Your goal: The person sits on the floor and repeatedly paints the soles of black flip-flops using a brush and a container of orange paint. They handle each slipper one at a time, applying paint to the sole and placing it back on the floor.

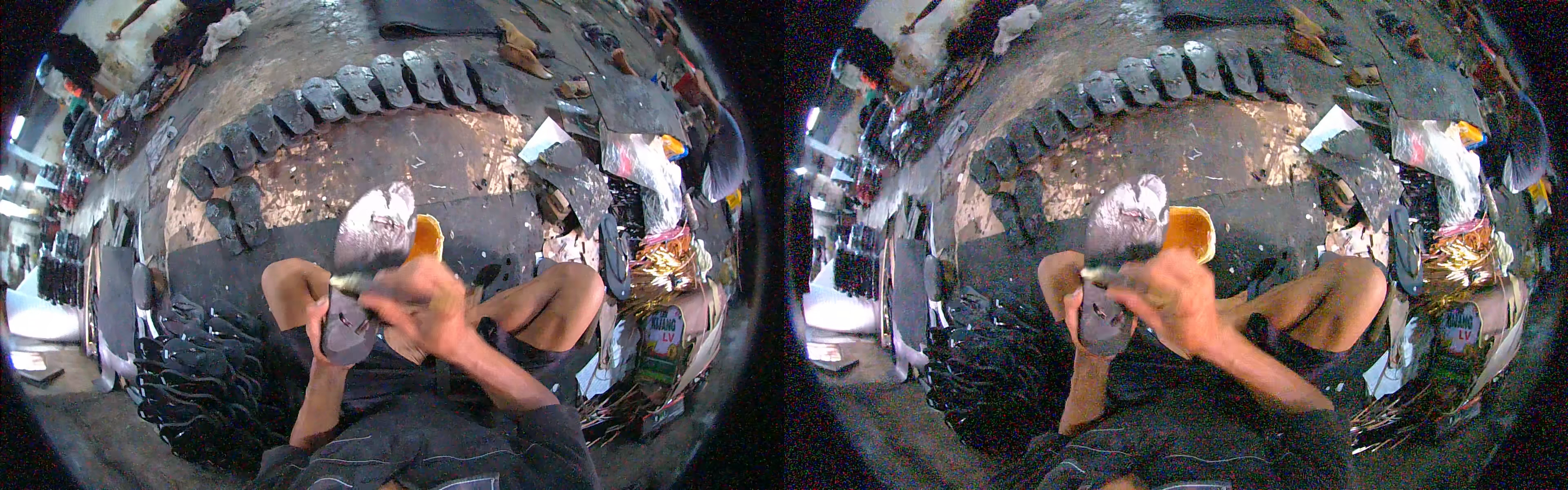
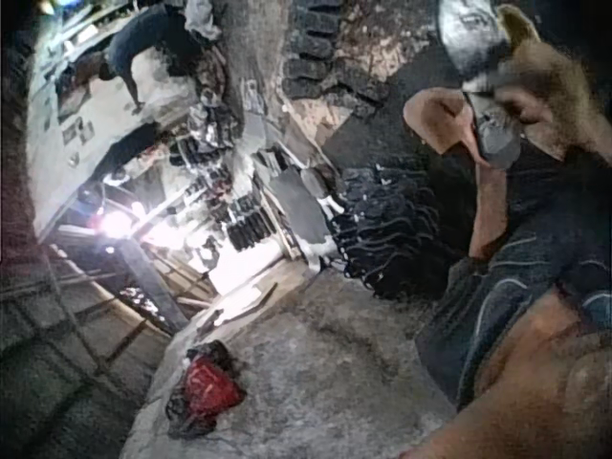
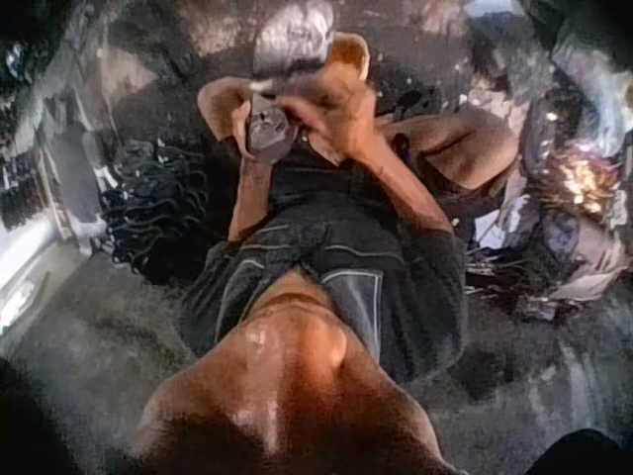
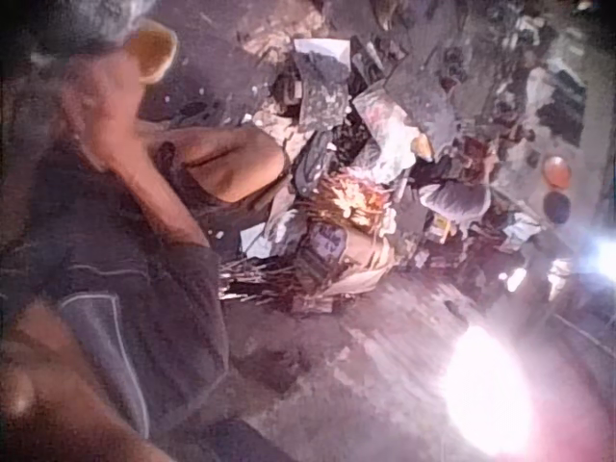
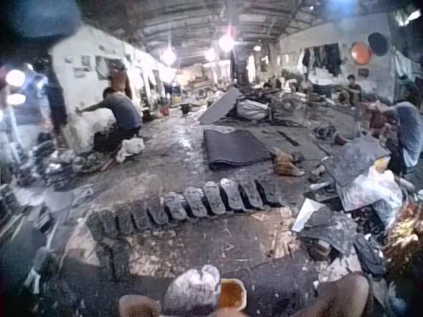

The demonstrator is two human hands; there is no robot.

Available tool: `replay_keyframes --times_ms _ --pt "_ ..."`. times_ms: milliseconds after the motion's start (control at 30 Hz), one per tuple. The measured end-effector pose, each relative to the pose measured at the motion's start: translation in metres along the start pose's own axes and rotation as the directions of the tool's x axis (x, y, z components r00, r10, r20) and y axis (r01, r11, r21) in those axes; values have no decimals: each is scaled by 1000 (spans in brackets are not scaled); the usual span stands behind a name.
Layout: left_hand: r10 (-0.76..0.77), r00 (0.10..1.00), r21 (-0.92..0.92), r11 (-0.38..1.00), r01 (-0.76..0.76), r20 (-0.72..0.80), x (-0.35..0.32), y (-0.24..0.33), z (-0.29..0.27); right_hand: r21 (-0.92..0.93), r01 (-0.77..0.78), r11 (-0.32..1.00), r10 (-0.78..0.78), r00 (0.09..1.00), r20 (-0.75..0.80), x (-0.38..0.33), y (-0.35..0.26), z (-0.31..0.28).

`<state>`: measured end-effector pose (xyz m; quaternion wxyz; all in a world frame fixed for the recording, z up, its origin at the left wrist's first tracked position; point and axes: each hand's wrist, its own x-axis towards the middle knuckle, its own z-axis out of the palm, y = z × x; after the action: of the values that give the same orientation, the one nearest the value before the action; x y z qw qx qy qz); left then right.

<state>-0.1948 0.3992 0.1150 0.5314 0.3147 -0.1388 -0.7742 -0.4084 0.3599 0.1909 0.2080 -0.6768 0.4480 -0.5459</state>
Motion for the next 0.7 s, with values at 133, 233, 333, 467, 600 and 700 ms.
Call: replay_keyframes --times_ms 133,233,333,467,600,700 --pt "-88 978 57 995 79 191 9 -5 -1 155 -336 929 370 854 -366 69 41 -40" --pt "-53 998 1 999 53 43 -3 -6 28 -203 -15 979 -33 972 -233 30 13 -29" --pt "-30 999 -32 999 31 17 -10 -12 34 -13 -235 972 221 930 -294 71 43 -49" --pt "33 997 190 982 -19 -68 -9 -2 35 -46 -141 989 138 988 -68 31 23 -41" --pt "36 987 61 997 -47 159 33 -3 41 15 1 1000 -7 914 406 -33 -17 -11" --pt "-78 957 -352 919 178 280 47 -13 35 76 -248 966 214 928 305 -13 6 -19"
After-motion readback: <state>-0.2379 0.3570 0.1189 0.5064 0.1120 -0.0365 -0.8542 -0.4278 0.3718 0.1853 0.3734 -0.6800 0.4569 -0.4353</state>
